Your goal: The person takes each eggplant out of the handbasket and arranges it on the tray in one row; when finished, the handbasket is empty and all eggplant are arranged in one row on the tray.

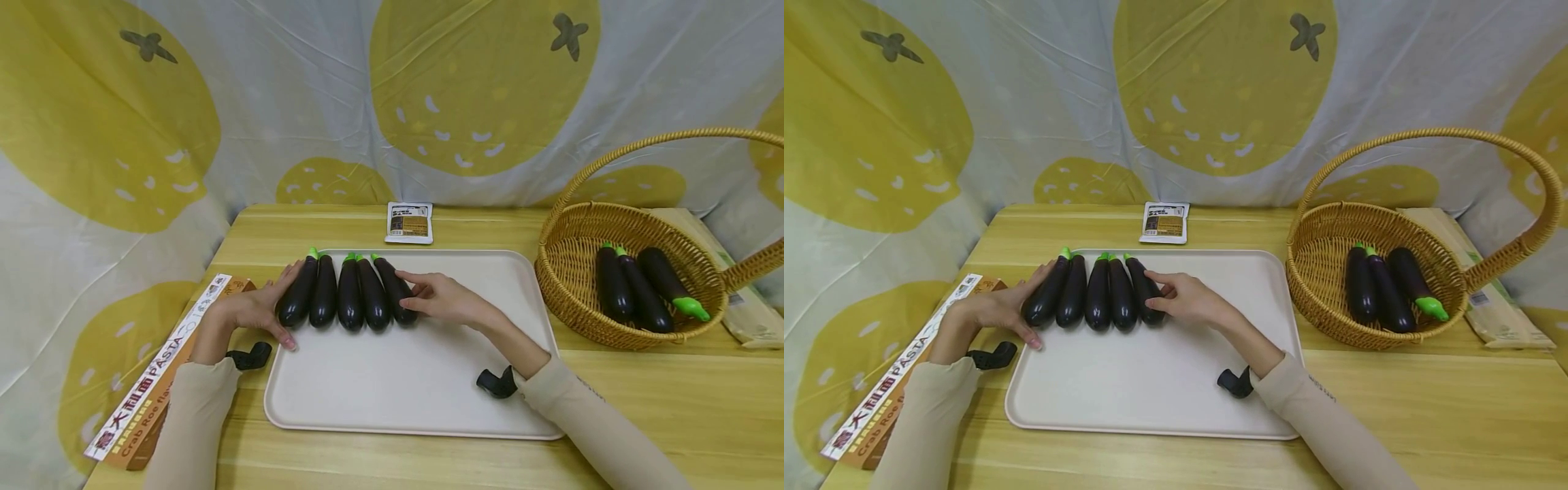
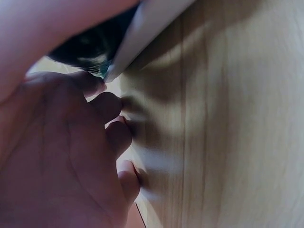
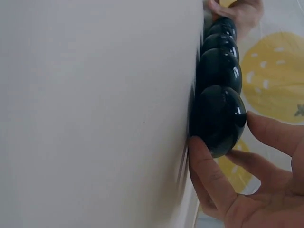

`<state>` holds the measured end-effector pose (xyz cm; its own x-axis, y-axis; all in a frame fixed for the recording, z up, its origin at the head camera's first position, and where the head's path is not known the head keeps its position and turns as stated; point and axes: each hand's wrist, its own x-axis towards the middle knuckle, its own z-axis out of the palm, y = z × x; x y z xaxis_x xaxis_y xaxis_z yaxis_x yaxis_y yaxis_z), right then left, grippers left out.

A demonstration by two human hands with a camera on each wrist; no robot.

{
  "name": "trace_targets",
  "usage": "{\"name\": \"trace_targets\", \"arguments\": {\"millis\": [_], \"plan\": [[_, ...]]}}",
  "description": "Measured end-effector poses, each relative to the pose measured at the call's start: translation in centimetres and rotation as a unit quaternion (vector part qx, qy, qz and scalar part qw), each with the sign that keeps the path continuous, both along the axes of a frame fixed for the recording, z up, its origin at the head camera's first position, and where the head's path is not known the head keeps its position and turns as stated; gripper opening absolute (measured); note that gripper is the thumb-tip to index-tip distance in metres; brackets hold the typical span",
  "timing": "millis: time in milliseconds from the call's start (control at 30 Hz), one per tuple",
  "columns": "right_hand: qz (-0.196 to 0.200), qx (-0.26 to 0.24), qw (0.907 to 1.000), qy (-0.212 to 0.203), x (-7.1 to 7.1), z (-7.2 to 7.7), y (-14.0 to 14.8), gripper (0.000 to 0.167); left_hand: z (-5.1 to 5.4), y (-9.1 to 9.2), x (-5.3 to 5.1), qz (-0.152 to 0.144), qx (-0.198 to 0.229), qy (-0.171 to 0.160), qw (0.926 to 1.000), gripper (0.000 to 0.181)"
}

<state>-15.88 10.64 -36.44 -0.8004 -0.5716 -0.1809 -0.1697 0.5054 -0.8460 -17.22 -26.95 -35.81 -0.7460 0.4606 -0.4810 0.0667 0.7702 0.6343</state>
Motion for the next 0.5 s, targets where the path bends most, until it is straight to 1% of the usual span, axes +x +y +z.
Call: {"name": "trace_targets", "arguments": {"millis": [300, 500], "plan": [[-0.002, -0.018, 0.9997, -0.013, -0.33, 0.03, 0.29, 0.060, -0.04, 0.09, -0.05, 0.000, 0.007, -0.005, 1.0000, 0.156], [-0.002, -0.023, 0.9995, -0.022, -0.51, 0.11, 0.52, 0.059, -0.03, -0.06, -0.05, 0.002, -0.005, -0.002, 1.0000, 0.156]]}}
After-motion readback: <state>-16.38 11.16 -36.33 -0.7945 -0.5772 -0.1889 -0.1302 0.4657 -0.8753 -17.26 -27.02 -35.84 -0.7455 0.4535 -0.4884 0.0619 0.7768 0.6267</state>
